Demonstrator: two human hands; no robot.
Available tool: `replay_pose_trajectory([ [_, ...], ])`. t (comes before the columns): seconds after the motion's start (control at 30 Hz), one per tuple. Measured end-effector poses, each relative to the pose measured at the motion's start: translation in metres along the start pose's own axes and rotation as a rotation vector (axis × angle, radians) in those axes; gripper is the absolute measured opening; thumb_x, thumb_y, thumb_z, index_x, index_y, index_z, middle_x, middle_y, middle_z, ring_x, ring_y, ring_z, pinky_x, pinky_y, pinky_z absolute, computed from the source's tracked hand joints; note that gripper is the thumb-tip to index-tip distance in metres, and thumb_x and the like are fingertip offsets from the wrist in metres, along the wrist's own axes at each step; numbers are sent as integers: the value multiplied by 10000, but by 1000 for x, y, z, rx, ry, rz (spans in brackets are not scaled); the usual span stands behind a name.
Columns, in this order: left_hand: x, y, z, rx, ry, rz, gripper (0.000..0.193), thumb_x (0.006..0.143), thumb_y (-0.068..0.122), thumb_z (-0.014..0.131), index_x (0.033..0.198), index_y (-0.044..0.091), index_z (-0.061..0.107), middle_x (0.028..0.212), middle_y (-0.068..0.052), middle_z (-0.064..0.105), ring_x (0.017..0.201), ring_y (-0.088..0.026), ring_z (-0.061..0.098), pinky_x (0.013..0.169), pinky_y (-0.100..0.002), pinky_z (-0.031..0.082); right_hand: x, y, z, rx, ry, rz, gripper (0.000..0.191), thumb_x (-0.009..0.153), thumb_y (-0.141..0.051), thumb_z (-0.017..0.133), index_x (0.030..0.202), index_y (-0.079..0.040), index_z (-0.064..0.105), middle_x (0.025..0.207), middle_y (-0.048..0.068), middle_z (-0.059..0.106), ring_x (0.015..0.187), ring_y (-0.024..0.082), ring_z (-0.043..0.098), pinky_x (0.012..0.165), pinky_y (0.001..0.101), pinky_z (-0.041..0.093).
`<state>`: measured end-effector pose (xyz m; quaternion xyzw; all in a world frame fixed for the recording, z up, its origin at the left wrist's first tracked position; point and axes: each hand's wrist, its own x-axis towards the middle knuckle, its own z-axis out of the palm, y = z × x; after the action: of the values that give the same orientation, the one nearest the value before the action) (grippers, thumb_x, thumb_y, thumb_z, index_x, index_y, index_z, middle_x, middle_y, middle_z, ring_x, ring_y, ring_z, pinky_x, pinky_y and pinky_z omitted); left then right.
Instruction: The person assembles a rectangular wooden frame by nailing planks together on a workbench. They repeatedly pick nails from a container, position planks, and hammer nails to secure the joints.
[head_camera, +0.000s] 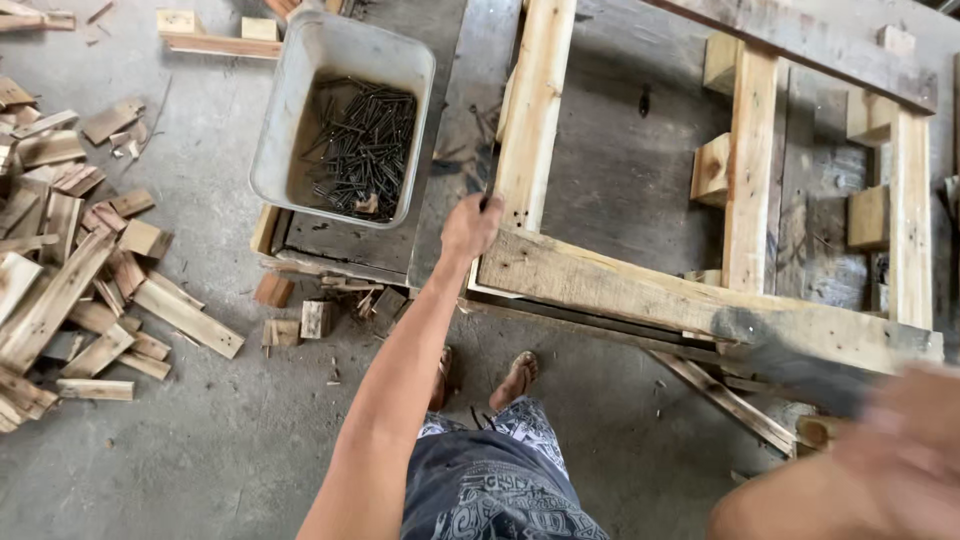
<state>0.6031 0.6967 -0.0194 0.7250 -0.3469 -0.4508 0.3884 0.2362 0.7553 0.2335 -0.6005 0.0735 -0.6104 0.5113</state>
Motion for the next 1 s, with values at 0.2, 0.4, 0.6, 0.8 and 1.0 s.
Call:
replay_pose_trajectory([
  [0.2, -5, 5, -2, -40, 154, 152, 492, 960, 504, 516, 1034, 71, 740, 870, -143, 722, 830, -311, 693, 781, -471, 520, -103, 146, 84, -741, -56, 1146, 207, 915, -141, 775, 872, -35, 602, 639, 44, 581, 451, 102, 500, 376, 254, 405],
  [0.4, -12, 19, -8, 86, 135, 100, 537, 950, 512, 498, 1103, 54, 732, 1063, -230, 724, 1023, -422, 667, 890, -522, 485, -104, 103, 22, -566, -73, 854, 94, 929, -66, 665, 947, -50, 574, 603, 2, 598, 426, 88, 556, 338, 249, 457],
  [0.6, -14, 20, -8, 10, 167, 94, 531, 943, 507, 513, 1010, 39, 755, 961, -218, 742, 946, -386, 697, 869, -484, 512, -67, 116, 52, -379, -31, 235, 125, 1020, -148, 687, 971, -138, 572, 656, -43, 595, 479, 52, 538, 404, 220, 481],
  [0.8, -11, 9, -4, -93, 115, 460, 359, 974, 321, 584, 993, -12, 719, 721, -117, 675, 625, -213, 614, 580, -410, 492, -140, 159, 75, -312, 146, 1380, 235, 862, -118, 690, 1041, -46, 555, 670, 103, 671, 527, 222, 721, 506, 365, 619],
  [1.0, -22, 7, 0, -204, 144, 162, 397, 1037, 334, 569, 1079, -36, 708, 879, -130, 716, 762, -191, 622, 680, -354, 500, -162, 128, 71, -658, 51, 1268, 259, 924, -141, 755, 1118, -25, 627, 674, -6, 578, 564, 94, 547, 500, 283, 448],
])
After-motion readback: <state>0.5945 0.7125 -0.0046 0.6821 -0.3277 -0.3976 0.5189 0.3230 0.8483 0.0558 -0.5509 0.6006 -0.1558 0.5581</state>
